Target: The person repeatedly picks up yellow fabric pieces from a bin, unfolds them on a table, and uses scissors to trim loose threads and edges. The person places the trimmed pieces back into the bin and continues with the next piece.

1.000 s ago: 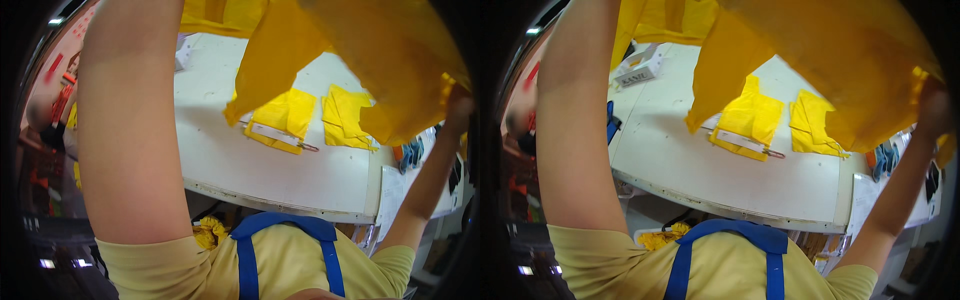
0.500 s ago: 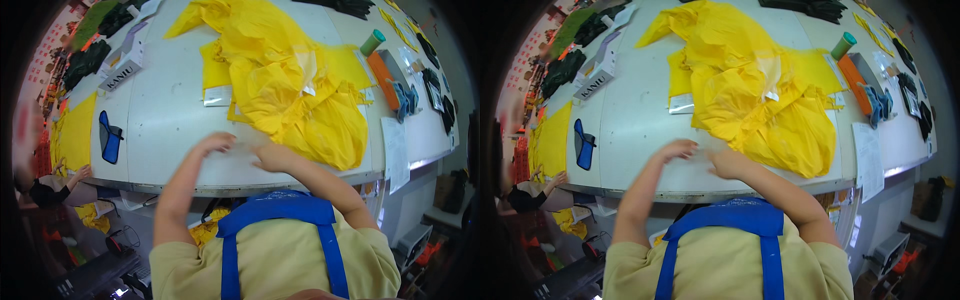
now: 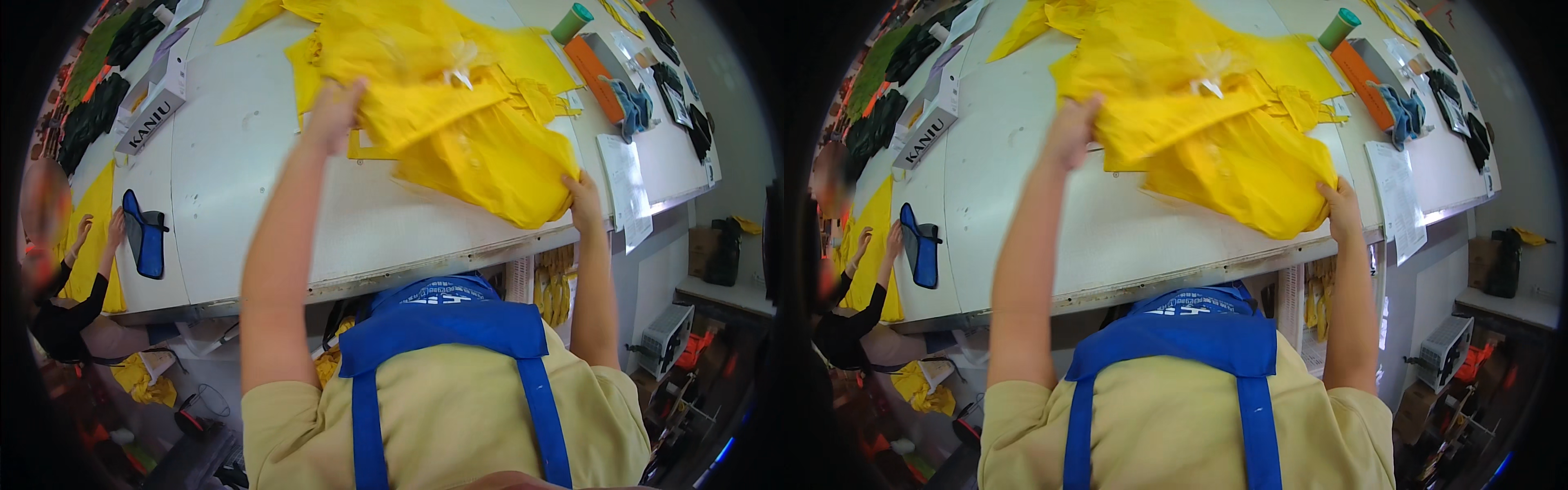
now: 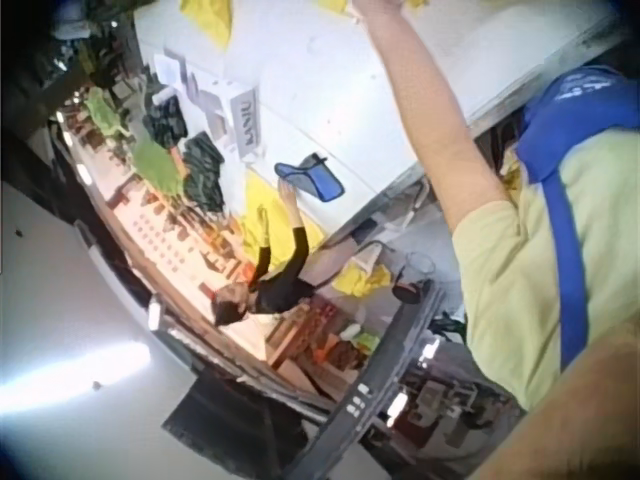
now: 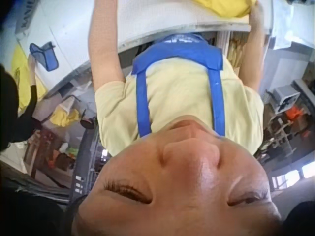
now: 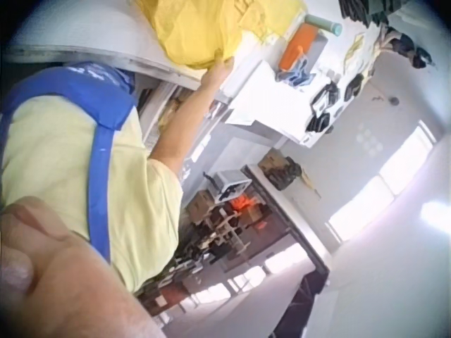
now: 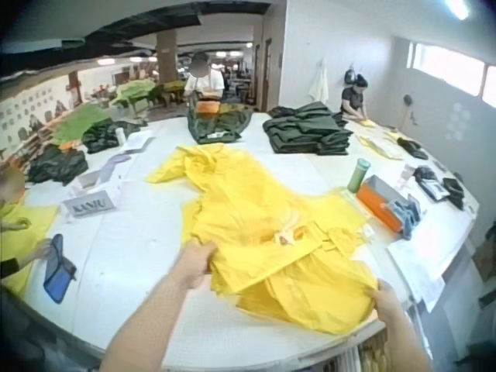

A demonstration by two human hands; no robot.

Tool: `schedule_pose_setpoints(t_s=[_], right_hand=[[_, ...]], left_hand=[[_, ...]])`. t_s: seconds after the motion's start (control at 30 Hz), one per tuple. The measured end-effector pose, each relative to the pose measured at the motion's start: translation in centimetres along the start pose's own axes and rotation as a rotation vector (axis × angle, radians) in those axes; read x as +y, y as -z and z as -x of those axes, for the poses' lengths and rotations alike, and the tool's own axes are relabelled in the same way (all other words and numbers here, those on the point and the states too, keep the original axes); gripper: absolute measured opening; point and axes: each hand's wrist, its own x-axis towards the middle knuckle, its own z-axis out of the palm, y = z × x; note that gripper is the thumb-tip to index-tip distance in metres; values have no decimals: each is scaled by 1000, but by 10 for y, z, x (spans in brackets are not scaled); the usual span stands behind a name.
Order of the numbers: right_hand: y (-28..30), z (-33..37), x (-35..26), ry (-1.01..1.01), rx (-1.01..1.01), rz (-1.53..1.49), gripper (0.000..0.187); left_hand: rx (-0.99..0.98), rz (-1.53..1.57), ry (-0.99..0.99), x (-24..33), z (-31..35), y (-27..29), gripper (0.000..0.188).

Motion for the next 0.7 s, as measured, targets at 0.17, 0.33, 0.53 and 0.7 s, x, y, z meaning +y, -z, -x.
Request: schedule_pose_setpoints(t_s=[0.17, 0.33, 0.53, 0.7], right_hand=[[-101, 124, -79, -135, -144, -741, 40], [-145, 119, -49, -458, -620, -1389, 39], [-150, 117, -47, -423, -538, -1292, 35], [-137, 128, -58, -407, -447, -1053, 34]], left_hand=[[-6, 736, -206, 6, 41, 59, 36], [-102, 750, 441, -247, 141, 28, 19], [-122, 764, 85, -113, 126, -106, 39], [-187, 1523, 85, -110, 127, -129, 42]])
